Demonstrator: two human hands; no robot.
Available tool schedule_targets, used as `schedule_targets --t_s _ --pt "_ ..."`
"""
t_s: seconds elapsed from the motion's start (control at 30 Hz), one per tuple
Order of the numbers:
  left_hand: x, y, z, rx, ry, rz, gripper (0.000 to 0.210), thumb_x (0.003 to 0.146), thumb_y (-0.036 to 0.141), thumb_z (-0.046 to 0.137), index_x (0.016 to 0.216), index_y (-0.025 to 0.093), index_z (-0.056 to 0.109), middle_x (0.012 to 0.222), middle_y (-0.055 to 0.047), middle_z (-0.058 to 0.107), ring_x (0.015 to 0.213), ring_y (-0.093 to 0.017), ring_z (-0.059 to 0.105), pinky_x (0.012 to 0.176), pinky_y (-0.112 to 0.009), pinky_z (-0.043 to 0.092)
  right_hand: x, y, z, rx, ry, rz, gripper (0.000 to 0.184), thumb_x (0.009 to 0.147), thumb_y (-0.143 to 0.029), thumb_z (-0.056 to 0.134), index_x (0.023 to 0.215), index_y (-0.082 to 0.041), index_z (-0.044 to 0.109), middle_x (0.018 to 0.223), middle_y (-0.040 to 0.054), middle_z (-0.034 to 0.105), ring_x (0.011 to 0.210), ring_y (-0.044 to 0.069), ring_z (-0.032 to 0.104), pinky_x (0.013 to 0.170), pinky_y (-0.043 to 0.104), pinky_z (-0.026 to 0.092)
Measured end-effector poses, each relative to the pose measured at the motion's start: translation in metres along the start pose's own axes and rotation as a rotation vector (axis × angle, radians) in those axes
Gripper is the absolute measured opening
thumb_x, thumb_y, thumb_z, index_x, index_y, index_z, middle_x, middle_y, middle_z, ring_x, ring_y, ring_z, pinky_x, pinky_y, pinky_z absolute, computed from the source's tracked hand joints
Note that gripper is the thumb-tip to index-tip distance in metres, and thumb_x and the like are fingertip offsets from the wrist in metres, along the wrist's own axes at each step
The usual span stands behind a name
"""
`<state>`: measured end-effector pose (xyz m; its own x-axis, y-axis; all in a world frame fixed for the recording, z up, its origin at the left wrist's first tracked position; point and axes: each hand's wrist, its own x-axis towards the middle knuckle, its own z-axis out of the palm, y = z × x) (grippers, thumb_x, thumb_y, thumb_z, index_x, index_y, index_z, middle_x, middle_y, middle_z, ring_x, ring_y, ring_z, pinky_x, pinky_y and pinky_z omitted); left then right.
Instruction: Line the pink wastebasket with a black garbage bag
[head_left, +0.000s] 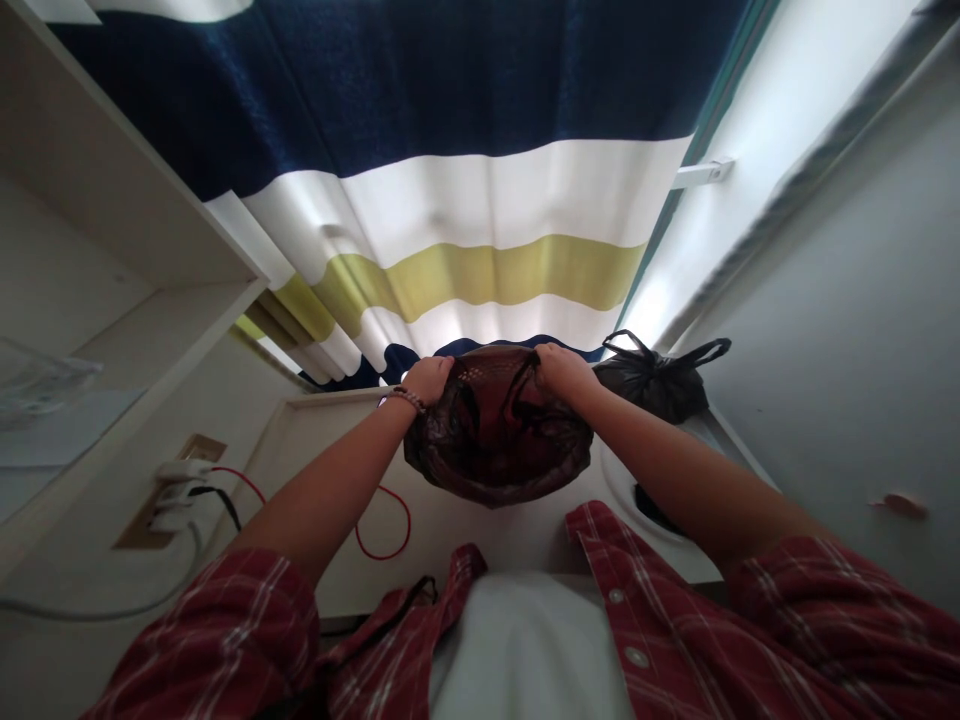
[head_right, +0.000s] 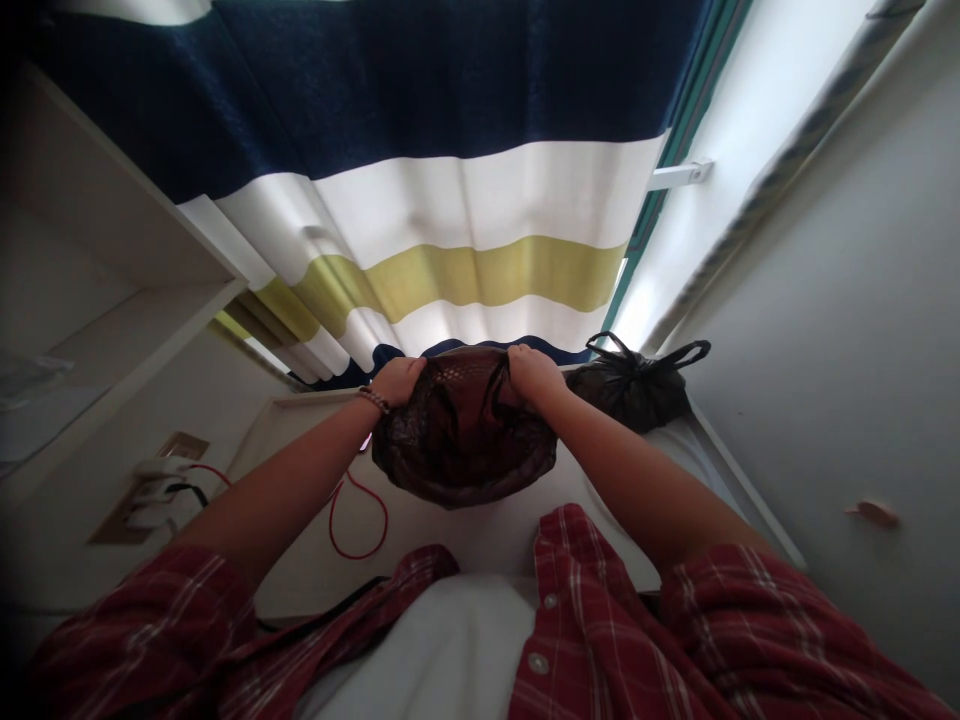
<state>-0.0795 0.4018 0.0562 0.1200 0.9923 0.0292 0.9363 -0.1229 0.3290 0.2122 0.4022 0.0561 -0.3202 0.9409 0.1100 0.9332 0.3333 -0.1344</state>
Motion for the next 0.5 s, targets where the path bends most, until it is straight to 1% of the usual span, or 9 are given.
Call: schedule_targets --t_s 0.07,0.13,0.2,0.27,0.3,0.33,0.37,0.43,0.5 --pt "0.003 -0.003 -0.007 -0.029 -0.093 -0.009 0.061 0.099 0.046 0.022 0.079 0.012 0.069 0.082 -0.011 0.07 0.083 -0.023 0.064 0.078 -0.032 0.046 0.0 0.0 -0.001 -0.009 -0.006 -0.006 0.022 0.096 -0.021 0.039 0.109 -0.012 0.055 0.109 0.0139 0.061 0.102 0.024 0.059 0.087 0.031 0.042" --pt "0.0 0.001 -0.018 -0.025 -0.105 0.01 0.058 0.099 0.047 0.026 0.084 0.012 0.069 0.085 -0.011 0.071 0.086 -0.024 0.064 0.08 -0.033 0.047 0.001 -0.001 -0.003 -0.017 -0.021 -0.014 0.022 0.096 -0.02 0.04 0.109 -0.013 0.055 0.11 0.0139 0.062 0.103 0.024 0.059 0.087 0.031 0.042" --pt "-0.012 0.016 -0.029 0.0 0.033 0.082 0.05 0.097 0.047 0.035 0.103 0.011 0.068 0.103 -0.012 0.07 0.099 -0.025 0.062 0.09 -0.036 0.046 0.001 -0.002 -0.005 -0.022 -0.037 -0.03 0.022 0.096 -0.02 0.04 0.11 -0.014 0.055 0.111 0.0136 0.062 0.103 0.024 0.059 0.088 0.031 0.042" --pt "-0.033 0.04 -0.039 0.003 0.18 0.237 0.049 0.094 0.047 0.042 0.124 0.012 0.06 0.124 -0.012 0.063 0.116 -0.025 0.056 0.101 -0.036 0.04 0.002 -0.003 -0.006 -0.025 -0.047 -0.045 0.022 0.096 -0.02 0.04 0.111 -0.014 0.055 0.113 0.0137 0.062 0.105 0.024 0.059 0.088 0.031 0.042" --pt "-0.046 0.053 -0.042 -0.013 0.159 0.352 0.048 0.095 0.046 0.043 0.127 0.014 0.058 0.128 -0.011 0.061 0.118 -0.024 0.054 0.104 -0.035 0.039 0.003 -0.003 -0.006 -0.025 -0.052 -0.053 0.023 0.096 -0.019 0.039 0.112 -0.014 0.055 0.114 0.0138 0.062 0.105 0.024 0.058 0.089 0.031 0.042" --pt "-0.059 0.065 -0.044 -0.029 0.062 0.485 0.045 0.096 0.046 0.043 0.127 0.018 0.059 0.127 -0.009 0.062 0.117 -0.022 0.056 0.103 -0.034 0.039 0.003 -0.003 -0.006 -0.023 -0.056 -0.061 0.024 0.096 -0.019 0.039 0.113 -0.014 0.054 0.114 0.0139 0.062 0.106 0.024 0.058 0.09 0.031 0.042" --pt "-0.071 0.074 -0.044 -0.026 -0.086 0.623 0.043 0.096 0.046 0.043 0.124 0.02 0.062 0.122 -0.007 0.064 0.113 -0.021 0.058 0.101 -0.032 0.041 0.003 -0.003 -0.006 -0.023 -0.059 -0.066 0.024 0.096 -0.019 0.038 0.113 -0.014 0.054 0.115 0.0139 0.062 0.106 0.024 0.058 0.09 0.032 0.042" --pt "-0.088 0.082 -0.04 0.016 -0.316 0.799 0.04 0.095 0.048 0.046 0.113 0.021 0.068 0.108 -0.006 0.07 0.102 -0.02 0.063 0.096 -0.032 0.044 0.004 -0.003 -0.006 -0.021 -0.062 -0.072 0.025 0.096 -0.019 0.037 0.114 -0.014 0.054 0.115 0.0139 0.062 0.107 0.024 0.058 0.091 0.032 0.041" --pt "-0.093 0.074 -0.034 0.05 -0.364 0.841 0.037 0.094 0.047 0.048 0.104 0.02 0.072 0.102 -0.007 0.071 0.102 -0.022 0.062 0.098 -0.034 0.043 0.003 -0.002 -0.005 -0.021 -0.054 -0.072 0.025 0.096 -0.019 0.037 0.113 -0.014 0.054 0.113 0.0136 0.062 0.105 0.024 0.059 0.091 0.032 0.042"
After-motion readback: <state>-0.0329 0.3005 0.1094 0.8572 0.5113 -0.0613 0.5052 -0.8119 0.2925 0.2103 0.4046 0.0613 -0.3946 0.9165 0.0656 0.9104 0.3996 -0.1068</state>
